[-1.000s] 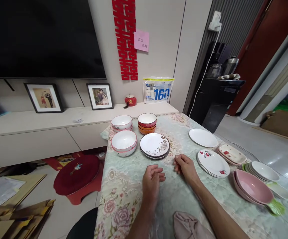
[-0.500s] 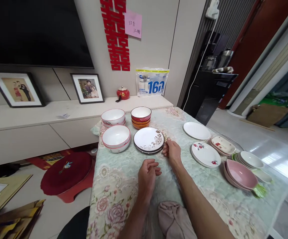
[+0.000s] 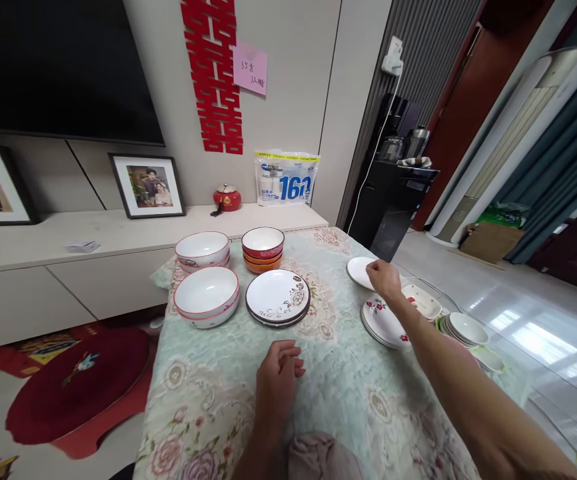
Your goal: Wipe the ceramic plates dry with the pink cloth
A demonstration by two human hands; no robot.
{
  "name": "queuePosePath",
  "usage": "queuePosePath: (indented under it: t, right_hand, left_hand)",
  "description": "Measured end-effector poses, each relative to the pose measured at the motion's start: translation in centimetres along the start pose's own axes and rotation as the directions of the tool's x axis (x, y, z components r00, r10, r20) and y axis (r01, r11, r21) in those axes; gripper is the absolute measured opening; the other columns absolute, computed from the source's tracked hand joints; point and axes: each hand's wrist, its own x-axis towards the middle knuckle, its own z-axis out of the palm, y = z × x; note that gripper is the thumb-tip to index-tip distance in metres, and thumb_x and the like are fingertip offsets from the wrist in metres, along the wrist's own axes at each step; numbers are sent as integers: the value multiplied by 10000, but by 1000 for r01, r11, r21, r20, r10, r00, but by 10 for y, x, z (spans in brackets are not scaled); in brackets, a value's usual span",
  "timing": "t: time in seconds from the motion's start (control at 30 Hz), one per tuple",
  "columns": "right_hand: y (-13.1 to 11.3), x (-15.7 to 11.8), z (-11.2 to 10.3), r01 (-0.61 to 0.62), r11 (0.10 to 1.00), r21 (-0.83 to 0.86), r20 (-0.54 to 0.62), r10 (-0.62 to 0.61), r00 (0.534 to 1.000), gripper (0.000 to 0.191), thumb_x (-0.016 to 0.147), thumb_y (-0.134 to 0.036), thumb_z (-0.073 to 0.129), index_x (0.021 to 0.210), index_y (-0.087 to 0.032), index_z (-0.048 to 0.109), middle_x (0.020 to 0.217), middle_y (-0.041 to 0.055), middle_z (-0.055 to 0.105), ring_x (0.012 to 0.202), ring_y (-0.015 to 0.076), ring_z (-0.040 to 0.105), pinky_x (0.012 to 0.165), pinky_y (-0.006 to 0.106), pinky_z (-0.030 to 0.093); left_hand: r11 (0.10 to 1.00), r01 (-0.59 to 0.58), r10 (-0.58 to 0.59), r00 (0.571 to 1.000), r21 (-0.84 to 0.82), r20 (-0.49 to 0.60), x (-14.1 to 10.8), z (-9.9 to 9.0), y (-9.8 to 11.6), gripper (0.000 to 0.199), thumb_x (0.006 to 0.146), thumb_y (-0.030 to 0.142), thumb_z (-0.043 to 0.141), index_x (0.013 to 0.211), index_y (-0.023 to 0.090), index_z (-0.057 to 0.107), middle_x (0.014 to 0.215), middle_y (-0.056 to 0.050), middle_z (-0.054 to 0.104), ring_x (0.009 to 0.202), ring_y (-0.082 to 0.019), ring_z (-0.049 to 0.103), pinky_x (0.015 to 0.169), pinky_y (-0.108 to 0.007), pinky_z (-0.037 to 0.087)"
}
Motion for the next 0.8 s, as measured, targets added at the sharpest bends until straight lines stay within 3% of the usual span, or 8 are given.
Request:
queuePosePath:
  t: [0.1,0.2,0.4,0.57,0.8]
  right_hand:
    - [8,15,3,32,978,-204,125,-7,992,180,902,-262,567,963,-123,663,1004,106,680,965,226,640,826,368,504]
    - [5,13,26,110,928,-357,224,-29,974,305,916,-347,594,1145,-145,598,1159,85,616,1005,204,616,865,417,520]
    - [-6,17,64,153,812,-563,273,9,962,355,918,-345,592,1210,-145,566,1212,101,587,1033,218,607,869,423,523]
    - [-11,24,71,189,753,-631,274,-12,962,355,918,-344,593,1208,-140,566,1202,102,591,1019,215,612,855,414,530]
    - [-14,27,57,329,685,-650,274,-192,942,340,921,-346,589,1195,-146,573,1194,95,596,1022,214,612,860,418,527]
  left_hand:
    - [1000,-5,5,1000,11,1,1,0,-1,236,686,244,518,892,162,598,841,-98,705,631,-191,661,583,-339,550]
    - [1000,-11,11,1000,24,13,1,0,-1,239,689,256,518,895,169,603,844,-97,706,653,-199,665,591,-340,551]
    - [998,-4,4,1000,58,0,0,0,0,245,685,279,521,883,168,614,837,-102,702,646,-206,657,602,-356,549]
    - [996,9,-10,1000,84,16,-1,-1,0,248,706,295,517,892,166,617,868,-104,700,656,-202,653,615,-355,543]
    - [996,-8,7,1000,87,21,0,-1,-6,226,725,260,512,903,167,615,848,-88,696,646,-189,643,599,-333,538]
